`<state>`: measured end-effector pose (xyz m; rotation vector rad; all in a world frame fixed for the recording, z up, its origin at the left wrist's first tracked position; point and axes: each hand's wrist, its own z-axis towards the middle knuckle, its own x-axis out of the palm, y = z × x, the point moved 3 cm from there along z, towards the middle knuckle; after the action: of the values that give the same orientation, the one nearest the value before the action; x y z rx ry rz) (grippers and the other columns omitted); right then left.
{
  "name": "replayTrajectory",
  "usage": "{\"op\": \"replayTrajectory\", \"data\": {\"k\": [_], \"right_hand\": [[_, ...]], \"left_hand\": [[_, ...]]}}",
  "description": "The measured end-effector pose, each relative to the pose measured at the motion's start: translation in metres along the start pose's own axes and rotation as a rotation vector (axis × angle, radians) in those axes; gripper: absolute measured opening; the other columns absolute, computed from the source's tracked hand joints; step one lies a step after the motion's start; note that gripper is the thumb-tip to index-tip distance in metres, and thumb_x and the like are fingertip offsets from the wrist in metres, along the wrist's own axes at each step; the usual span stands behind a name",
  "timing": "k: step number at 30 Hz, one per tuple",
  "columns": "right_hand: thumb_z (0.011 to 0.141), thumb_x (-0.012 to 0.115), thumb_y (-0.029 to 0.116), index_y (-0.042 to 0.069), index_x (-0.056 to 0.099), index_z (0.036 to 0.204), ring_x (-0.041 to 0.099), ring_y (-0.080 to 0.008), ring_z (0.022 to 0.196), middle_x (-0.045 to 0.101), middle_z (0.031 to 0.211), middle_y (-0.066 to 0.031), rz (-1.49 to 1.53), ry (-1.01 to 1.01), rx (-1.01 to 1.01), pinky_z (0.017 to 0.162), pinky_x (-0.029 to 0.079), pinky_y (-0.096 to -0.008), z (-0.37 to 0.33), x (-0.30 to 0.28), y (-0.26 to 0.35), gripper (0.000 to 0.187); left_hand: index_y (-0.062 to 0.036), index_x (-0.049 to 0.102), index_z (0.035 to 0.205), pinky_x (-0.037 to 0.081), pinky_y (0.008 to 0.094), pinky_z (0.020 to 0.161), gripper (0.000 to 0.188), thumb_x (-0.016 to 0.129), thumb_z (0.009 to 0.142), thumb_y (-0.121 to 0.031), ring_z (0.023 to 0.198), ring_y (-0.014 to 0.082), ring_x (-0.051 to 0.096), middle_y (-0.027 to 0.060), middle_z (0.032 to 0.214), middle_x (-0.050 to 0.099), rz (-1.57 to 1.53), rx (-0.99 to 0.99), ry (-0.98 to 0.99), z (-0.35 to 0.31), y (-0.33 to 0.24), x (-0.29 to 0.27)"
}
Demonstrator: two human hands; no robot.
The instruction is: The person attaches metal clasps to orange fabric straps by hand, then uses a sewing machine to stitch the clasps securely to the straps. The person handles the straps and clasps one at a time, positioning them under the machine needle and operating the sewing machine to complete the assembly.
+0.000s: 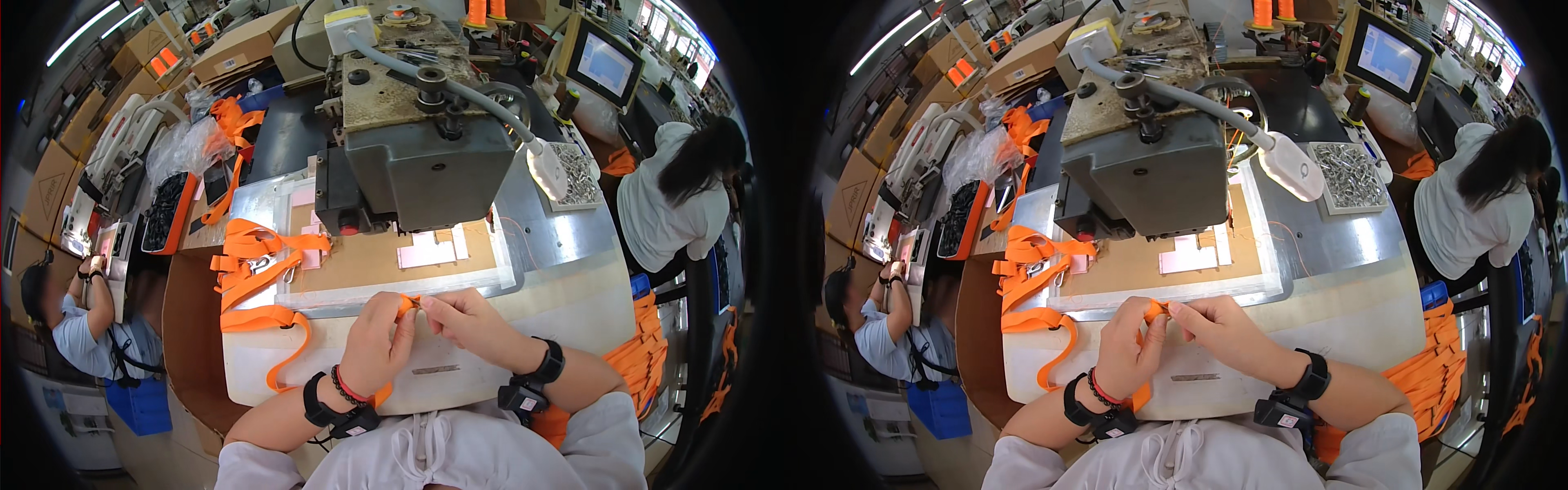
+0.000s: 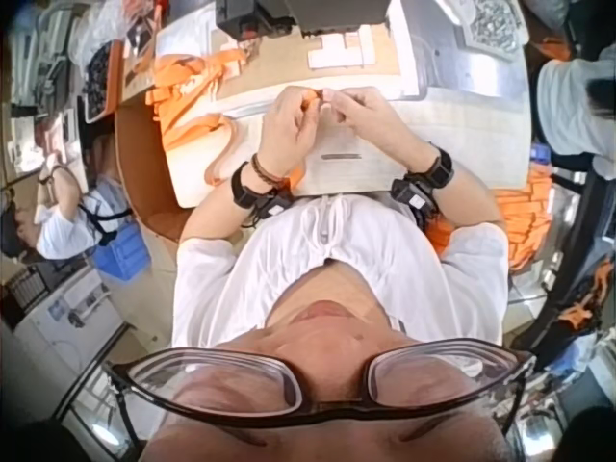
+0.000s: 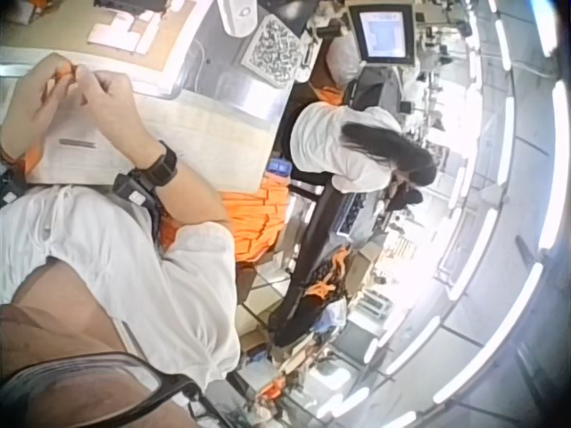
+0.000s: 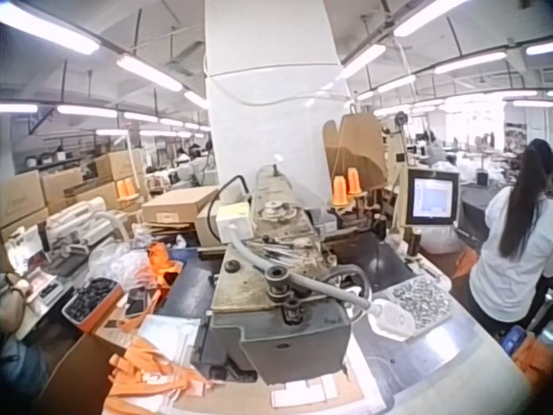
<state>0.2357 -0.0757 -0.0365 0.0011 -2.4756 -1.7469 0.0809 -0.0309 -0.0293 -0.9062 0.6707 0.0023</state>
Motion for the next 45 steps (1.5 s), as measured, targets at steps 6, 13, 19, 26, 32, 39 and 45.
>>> {"op": "replayTrajectory", "data": {"k": [6,13,19,26,32,39,45], "right_hand": [[0.099,0.052,0.035,0.004,0.055,0.064,0.035,-0.0044,0.054,0.044,0.057,0.0042,-0.044,-0.010,-0.012,0.048,0.029,-0.0241,-0.0011,-0.0013,0.0001,0.046],[0.099,0.051,0.034,0.004,0.056,0.066,0.036,-0.0049,0.054,0.044,0.057,0.0037,-0.026,0.017,0.003,0.049,0.030,-0.0242,0.0020,-0.0033,-0.0024,0.045],[0.099,0.051,0.035,0.005,0.056,0.065,0.037,-0.0048,0.054,0.044,0.057,0.0043,-0.038,0.028,0.008,0.049,0.030,-0.0239,0.0014,-0.0042,0.0020,0.045],[0.099,0.052,0.035,0.006,0.055,0.065,0.032,-0.0029,0.050,0.041,0.056,0.0062,-0.005,0.028,-0.019,0.046,0.026,-0.0219,0.0001,-0.0024,0.0015,0.045],[0.100,0.051,0.036,0.007,0.056,0.066,0.030,-0.0020,0.049,0.040,0.055,0.0071,0.007,-0.007,-0.042,0.044,0.024,-0.0211,-0.0010,-0.0029,0.0024,0.044],[0.099,0.052,0.034,0.004,0.058,0.067,0.035,-0.0036,0.053,0.044,0.056,0.0052,-0.028,0.034,-0.044,0.047,0.028,-0.0236,0.0003,-0.0051,0.0001,0.044],[0.099,0.052,0.036,0.006,0.055,0.066,0.032,-0.0030,0.049,0.039,0.054,0.0053,0.144,-0.115,-0.053,0.044,0.024,-0.0224,-0.0018,-0.0068,0.0059,0.045]], "left_hand": [[0.0002,0.056,0.101,0.045,0.0313,0.060,0.011,0.055,0.093,-0.008,0.065,0.0219,0.056,0.0118,0.081,0.059,-0.326,-0.343,0.090,-0.0078,0.0026,0.0019],[0.0008,0.056,0.105,0.044,0.0251,0.065,0.014,0.053,0.095,-0.009,0.071,0.0106,0.053,0.0054,0.081,0.059,-0.261,-0.263,0.071,-0.0043,0.0010,-0.0007],[0.0017,0.055,0.105,0.046,0.0386,0.075,0.016,0.055,0.090,-0.003,0.086,0.0357,0.056,0.0190,0.096,0.058,-0.128,-0.111,0.060,-0.0029,0.0001,-0.0002],[0.0013,0.055,0.108,0.047,0.0376,0.073,0.019,0.056,0.090,-0.004,0.083,0.0344,0.057,0.0184,0.094,0.059,-0.152,-0.121,0.090,-0.0038,-0.0011,0.0003],[0.0006,0.056,0.110,0.047,0.0336,0.072,0.020,0.056,0.093,-0.009,0.080,0.0289,0.060,0.0167,0.094,0.061,-0.312,-0.370,0.126,-0.0075,-0.0001,-0.0014],[0.0004,0.056,0.111,0.049,0.0356,0.076,0.021,0.056,0.091,-0.007,0.084,0.0332,0.060,0.0181,0.097,0.060,-0.202,-0.165,0.099,-0.0062,0.0004,0.0009],[0.0005,0.056,0.109,0.049,0.0361,0.075,0.020,0.056,0.092,-0.009,0.082,0.0329,0.061,0.0183,0.095,0.061,-0.200,-0.097,0.021,-0.0042,-0.0038,0.0008]]}}
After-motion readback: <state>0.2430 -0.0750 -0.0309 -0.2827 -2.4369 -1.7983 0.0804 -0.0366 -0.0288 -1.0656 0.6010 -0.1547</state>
